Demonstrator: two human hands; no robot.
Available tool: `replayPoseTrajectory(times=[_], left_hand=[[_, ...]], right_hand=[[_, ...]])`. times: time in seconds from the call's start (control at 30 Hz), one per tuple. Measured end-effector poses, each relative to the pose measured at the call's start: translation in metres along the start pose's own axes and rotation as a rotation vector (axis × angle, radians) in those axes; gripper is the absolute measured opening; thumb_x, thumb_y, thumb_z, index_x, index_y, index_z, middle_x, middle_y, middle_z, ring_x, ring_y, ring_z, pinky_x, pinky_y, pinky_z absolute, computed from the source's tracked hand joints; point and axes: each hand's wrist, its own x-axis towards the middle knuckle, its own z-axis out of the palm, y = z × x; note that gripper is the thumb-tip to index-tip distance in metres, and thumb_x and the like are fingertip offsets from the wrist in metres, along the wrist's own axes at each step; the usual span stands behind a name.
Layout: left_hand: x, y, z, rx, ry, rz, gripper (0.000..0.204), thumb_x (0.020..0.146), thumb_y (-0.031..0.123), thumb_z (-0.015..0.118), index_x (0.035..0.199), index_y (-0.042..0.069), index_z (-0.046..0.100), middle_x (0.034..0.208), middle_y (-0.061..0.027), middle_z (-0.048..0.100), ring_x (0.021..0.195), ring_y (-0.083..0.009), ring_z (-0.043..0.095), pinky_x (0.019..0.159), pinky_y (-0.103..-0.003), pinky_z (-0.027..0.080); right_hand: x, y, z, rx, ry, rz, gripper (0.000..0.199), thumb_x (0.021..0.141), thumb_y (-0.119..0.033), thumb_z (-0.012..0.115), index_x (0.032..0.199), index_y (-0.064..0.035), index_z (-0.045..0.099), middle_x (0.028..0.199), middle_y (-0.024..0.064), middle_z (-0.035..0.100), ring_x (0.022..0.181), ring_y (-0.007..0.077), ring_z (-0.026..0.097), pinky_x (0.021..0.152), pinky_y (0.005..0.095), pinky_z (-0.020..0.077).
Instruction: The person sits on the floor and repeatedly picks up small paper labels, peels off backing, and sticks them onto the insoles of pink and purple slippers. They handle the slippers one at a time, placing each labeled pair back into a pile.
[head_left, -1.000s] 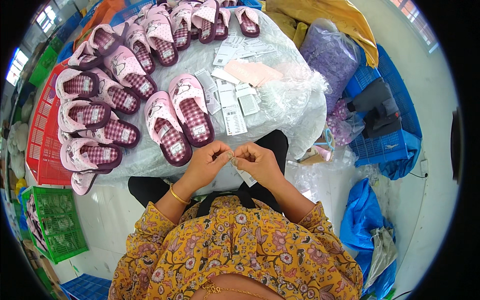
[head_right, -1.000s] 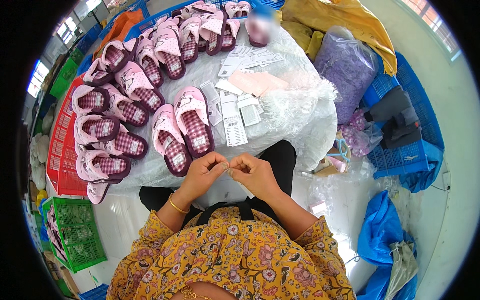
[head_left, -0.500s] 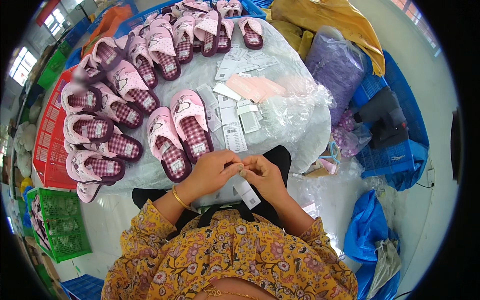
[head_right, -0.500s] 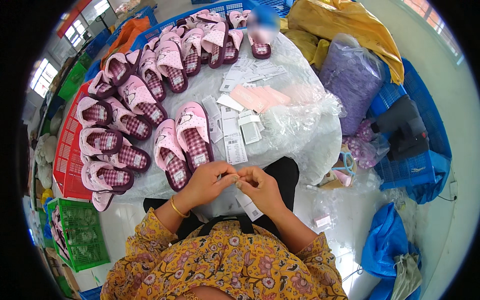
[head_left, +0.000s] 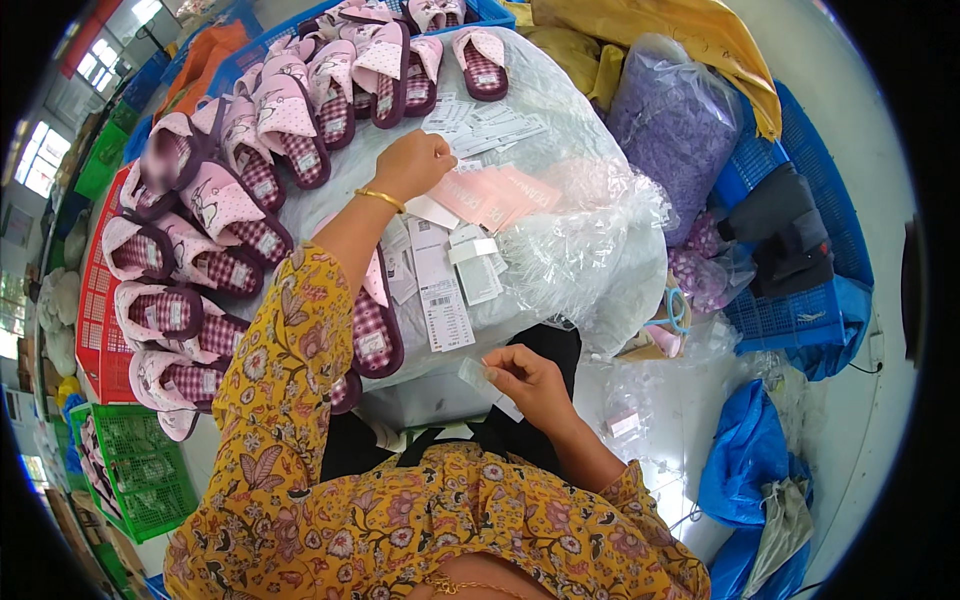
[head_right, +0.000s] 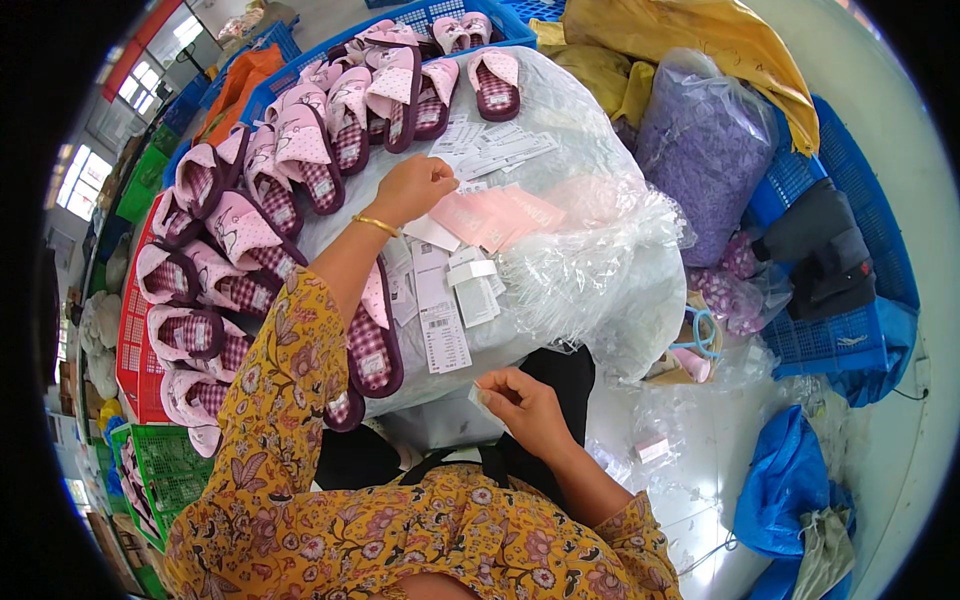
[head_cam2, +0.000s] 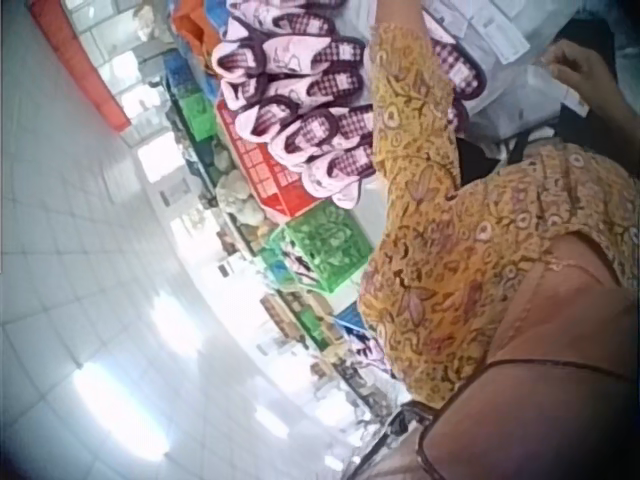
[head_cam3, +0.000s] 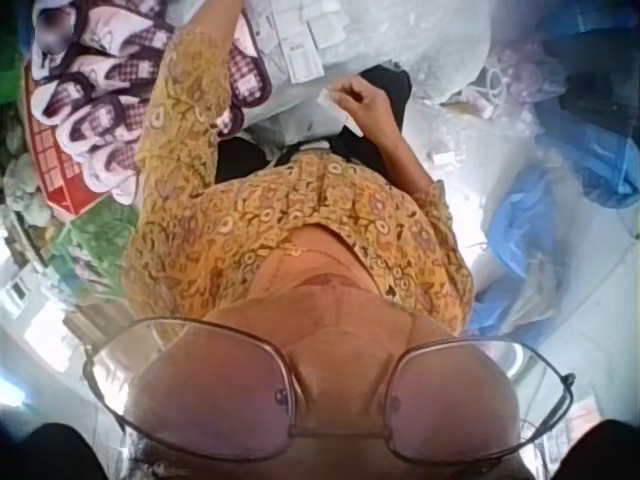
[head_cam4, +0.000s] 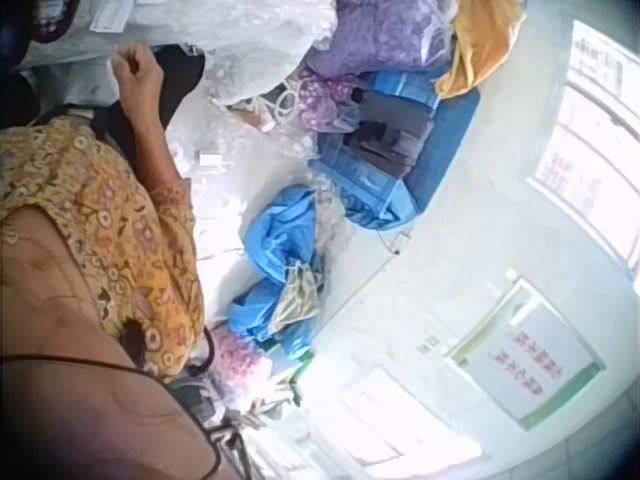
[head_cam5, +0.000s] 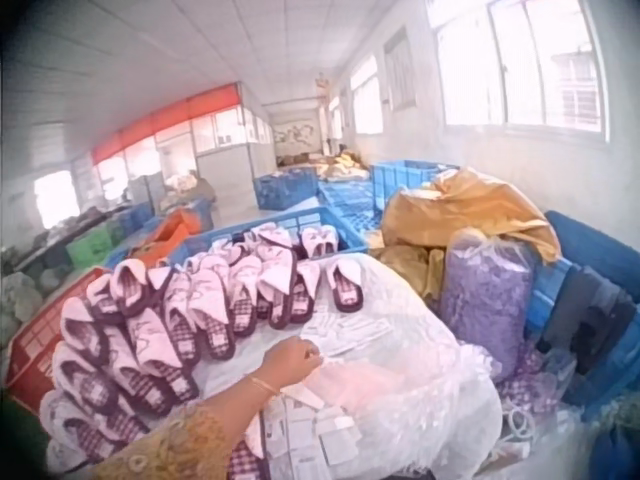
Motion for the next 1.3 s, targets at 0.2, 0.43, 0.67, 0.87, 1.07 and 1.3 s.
replayPoseTrajectory(times=[0.2, 0.43, 0.67, 0.87, 1.07, 1.3], left_hand=[[0.031, 0.0, 0.019, 0.03, -0.152, -0.112, 0.028, 0.074, 0.035, 0.077, 0.08, 0.008, 0.073, 0.08, -0.0084, 0.072, 0.071, -0.0231, 0.067, 0.064, -0.036, 0.051], [0.045, -0.026, 0.023, -0.266, -0.077, -0.086, 0.024, 0.078, 0.028, 0.075, 0.084, 0.005, 0.071, 0.077, -0.0088, 0.069, 0.068, -0.0201, 0.063, 0.064, -0.037, 0.049], [0.024, -0.048, 0.003, -0.276, 0.086, -0.051, 0.029, 0.087, 0.028, 0.067, 0.088, 0.0, 0.07, 0.077, -0.0168, 0.069, 0.071, -0.029, 0.064, 0.067, -0.041, 0.048], [-0.019, -0.044, -0.028, -0.274, 0.18, 0.021, 0.029, 0.089, 0.028, 0.066, 0.089, 0.0, 0.069, 0.074, -0.014, 0.065, 0.069, -0.0252, 0.061, 0.066, -0.038, 0.047], [-0.108, -0.005, -0.055, -0.719, -0.04, -0.032, 0.025, 0.094, 0.027, 0.065, 0.092, 0.003, 0.07, 0.075, 0.0031, 0.06, 0.069, -0.0057, 0.051, 0.065, -0.023, 0.042], [-0.195, 0.038, -0.045, -0.855, -0.071, 0.015, 0.024, 0.092, 0.022, 0.07, 0.094, -0.002, 0.071, 0.079, 0.0013, 0.064, 0.072, -0.0067, 0.053, 0.065, -0.024, 0.043]], right_hand=[[0.003, 0.013, -0.014, 0.056, 0.015, 0.015, 0.016, 0.093, -0.007, 0.068, 0.108, -0.0003, 0.066, 0.095, -0.0006, 0.066, 0.086, 0.0042, 0.059, 0.078, 0.0211, 0.049], [-0.001, 0.015, -0.013, 0.08, 0.027, 0.033, 0.014, 0.094, -0.007, 0.067, 0.106, -0.0009, 0.065, 0.094, -0.0022, 0.064, 0.084, 0.0036, 0.057, 0.076, 0.0202, 0.0477], [-0.002, 0.008, -0.006, 0.048, 0.003, -0.034, 0.011, 0.094, -0.007, 0.067, 0.103, -0.0016, 0.065, 0.09, -0.0032, 0.062, 0.078, 0.0025, 0.053, 0.069, 0.0192, 0.0445], [-0.008, -0.006, 0.002, -0.008, -0.028, -0.152, 0.009, 0.093, -0.007, 0.069, 0.101, -0.0023, 0.065, 0.089, -0.0034, 0.062, 0.078, 0.0026, 0.053, 0.068, 0.0193, 0.0444], [0.001, -0.051, 0.009, 0.062, 0.103, -0.142, 0.021, 0.089, -0.007, 0.072, 0.107, -0.0007, 0.064, 0.087, -0.0036, 0.06, 0.079, 0.0031, 0.053, 0.072, 0.0203, 0.0451], [0.027, -0.087, 0.036, 0.166, 0.153, -0.16, 0.047, 0.086, -0.006, 0.072, 0.128, 0.0, 0.051, 0.087, 0.0012, 0.062, 0.08, 0.0077, 0.057, 0.074, 0.0225, 0.046]])
